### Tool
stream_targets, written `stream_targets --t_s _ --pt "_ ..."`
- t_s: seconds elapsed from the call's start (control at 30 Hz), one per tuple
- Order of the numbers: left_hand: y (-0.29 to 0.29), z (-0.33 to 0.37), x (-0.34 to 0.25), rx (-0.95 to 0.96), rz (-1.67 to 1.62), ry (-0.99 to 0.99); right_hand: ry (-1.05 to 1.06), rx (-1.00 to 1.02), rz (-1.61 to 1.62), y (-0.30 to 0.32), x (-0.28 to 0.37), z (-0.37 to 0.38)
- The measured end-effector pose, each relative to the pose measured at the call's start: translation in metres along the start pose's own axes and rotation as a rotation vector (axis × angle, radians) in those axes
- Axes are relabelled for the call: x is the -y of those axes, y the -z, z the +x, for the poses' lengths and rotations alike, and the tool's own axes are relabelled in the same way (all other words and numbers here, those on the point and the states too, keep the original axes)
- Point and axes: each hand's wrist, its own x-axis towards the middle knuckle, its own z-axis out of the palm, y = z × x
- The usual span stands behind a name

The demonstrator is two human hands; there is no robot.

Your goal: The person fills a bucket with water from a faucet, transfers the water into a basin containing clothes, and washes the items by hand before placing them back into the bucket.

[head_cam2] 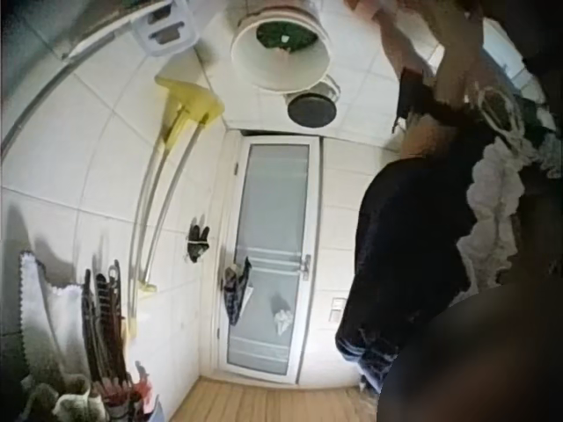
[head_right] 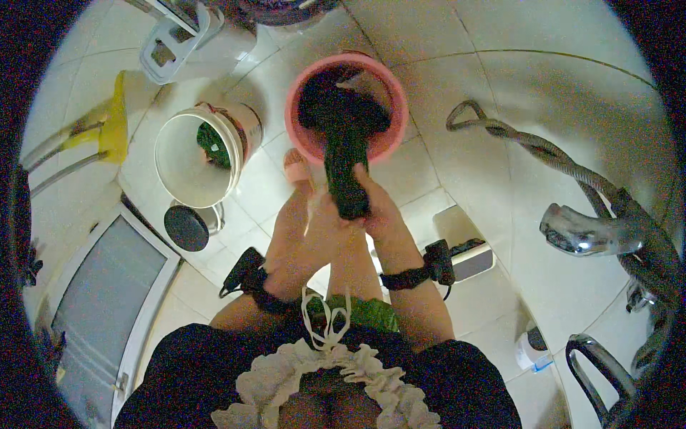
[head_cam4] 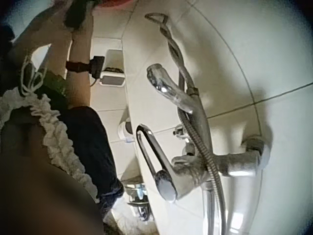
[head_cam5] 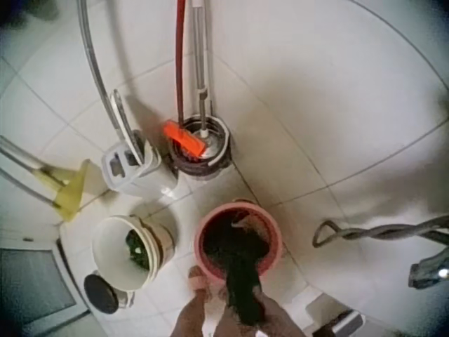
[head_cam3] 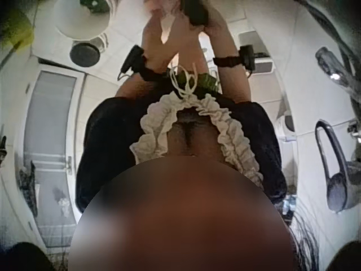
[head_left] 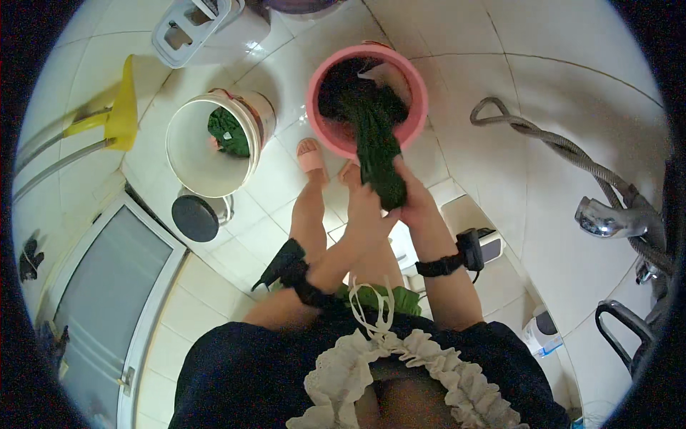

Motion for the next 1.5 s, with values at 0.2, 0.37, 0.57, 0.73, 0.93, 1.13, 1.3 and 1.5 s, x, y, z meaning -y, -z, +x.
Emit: stream_targets --t_s 0.2,0.37,0.57,0.73,0.93,1.13,1.3,1.5 --pt "0.042 -0.017 0.054 0.022 -0.199 0.107 0.186 -0.261 -0.55 -0.013 -0.018 0.005" --pt "0.048 0.018 0.036 -0.093 -0.858 0.145 0.446 -0.15 -1.292 -0.044 -0.02 0.0" --pt "0.024 0.09 0.085 -0.177 -0.068 -0.12 0.273 -0.246 -1.642 0.012 0.036 0.036" --pt "-0.002 0.183 0.115 -0.195 0.794 -0.157 0.397 -0.643 -2.039 0.085 0.036 0.124" --pt "-0.034 0.249 0.16 -0.04 1.068 -0.011 0.337 -0.686 -2.305 0.158 0.022 0.207" --pt "-0.047 0.282 0.201 -0.091 1.062 -0.121 0.297 -0.674 -2.394 0.188 0.022 0.241" --pt "-0.048 0.302 0.234 -0.28 0.989 -0.231 0.122 -0.445 -2.476 0.2 0.022 0.256" --pt "-0.038 0.302 0.198 -0.186 0.813 -0.224 -0.098 -0.334 -2.347 0.223 0.055 0.28"
